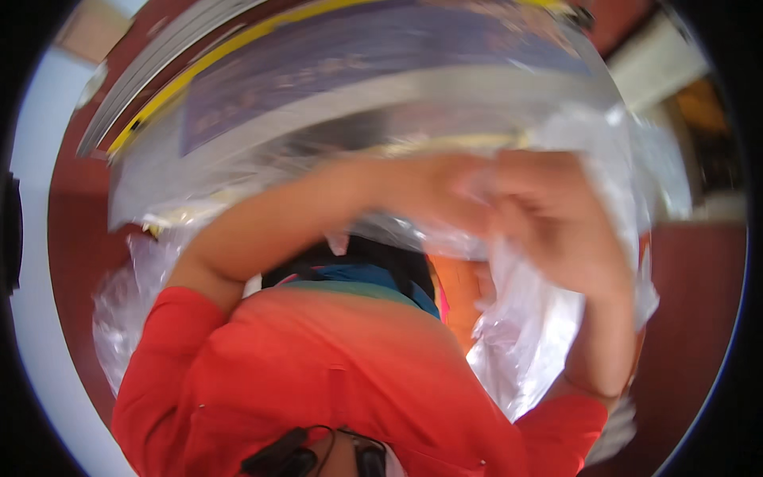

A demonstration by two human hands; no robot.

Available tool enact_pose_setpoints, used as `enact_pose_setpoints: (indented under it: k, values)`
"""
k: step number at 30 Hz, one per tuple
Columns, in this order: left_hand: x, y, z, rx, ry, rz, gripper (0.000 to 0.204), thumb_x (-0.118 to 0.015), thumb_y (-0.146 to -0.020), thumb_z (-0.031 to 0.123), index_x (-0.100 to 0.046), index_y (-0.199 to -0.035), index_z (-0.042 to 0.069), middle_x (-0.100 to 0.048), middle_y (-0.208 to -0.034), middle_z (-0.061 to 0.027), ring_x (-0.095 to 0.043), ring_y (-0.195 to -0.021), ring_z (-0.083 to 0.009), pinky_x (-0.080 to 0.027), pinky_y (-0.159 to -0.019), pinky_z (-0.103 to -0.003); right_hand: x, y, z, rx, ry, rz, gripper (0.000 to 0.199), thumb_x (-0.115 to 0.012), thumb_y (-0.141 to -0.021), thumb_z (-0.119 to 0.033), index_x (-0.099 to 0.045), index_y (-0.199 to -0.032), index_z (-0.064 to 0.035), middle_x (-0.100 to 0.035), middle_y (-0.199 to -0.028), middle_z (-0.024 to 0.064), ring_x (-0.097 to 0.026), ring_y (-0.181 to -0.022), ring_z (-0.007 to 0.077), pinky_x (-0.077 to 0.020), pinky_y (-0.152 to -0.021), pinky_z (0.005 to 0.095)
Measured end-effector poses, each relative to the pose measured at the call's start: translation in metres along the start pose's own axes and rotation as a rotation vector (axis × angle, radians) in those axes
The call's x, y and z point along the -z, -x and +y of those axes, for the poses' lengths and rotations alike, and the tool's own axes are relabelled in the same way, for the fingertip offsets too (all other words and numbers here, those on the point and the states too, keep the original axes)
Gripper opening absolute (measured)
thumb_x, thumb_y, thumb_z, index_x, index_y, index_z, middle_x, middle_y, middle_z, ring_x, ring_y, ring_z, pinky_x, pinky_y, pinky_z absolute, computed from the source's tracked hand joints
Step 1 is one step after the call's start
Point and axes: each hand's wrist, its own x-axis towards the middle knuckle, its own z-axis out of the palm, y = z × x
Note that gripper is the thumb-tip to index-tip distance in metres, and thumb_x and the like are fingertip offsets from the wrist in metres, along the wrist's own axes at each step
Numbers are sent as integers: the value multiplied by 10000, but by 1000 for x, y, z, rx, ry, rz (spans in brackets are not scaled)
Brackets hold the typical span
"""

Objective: The person wraps a large rectangular object, which appears to be a framed picture or artwork, with a clear plastic sheet. They repeatedly smooth the plastic over the surface and fold the edges to secure the wrapping.

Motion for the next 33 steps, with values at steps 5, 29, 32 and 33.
enact_pose_setpoints:
  k: [5, 29, 32, 33]
  values:
    - [15, 99, -12, 212, -404, -344, 368, -571, -734, 309, -520, -987, 47, -521, -955, -117, -468, -879, -253, -362, -775, -337, 85, -52, 15, -204, 92, 778, 200, -479, -827, -189, -489, -683, -51, -409, -606, -50, -317, -545, 11, -258, -485, 166]
    - [161, 587, -52, 1236, -774, 1794, 158, -555, -659, 172, -529, -751, 46, -561, -726, -91, -531, -709, -249, -411, -651, -338, -155, -247, 98, -146, 612, 252, 205, -544, -755, -256, -459, -698, -78, -525, -565, 100, -520, -527, 297, -384, -477, 370]
    - [177, 568, -52, 1050, -1645, 1560, 307, -536, -683, 188, -494, -959, 61, -509, -993, -125, -463, -952, -287, -364, -809, -357, -153, -249, 94, -181, 601, 226, 194, -548, -754, -242, -459, -697, -79, -517, -559, 92, -518, -515, 281, -380, -466, 358]
    - [188, 553, -51, 958, -1669, 1487, 391, -515, -714, 251, -437, -1055, 76, -434, -1096, -134, -383, -1046, -288, -306, -869, -375, -154, -250, 93, -199, 596, 211, 190, -550, -753, -236, -459, -696, -79, -515, -558, 90, -518, -513, 276, -379, -464, 353]
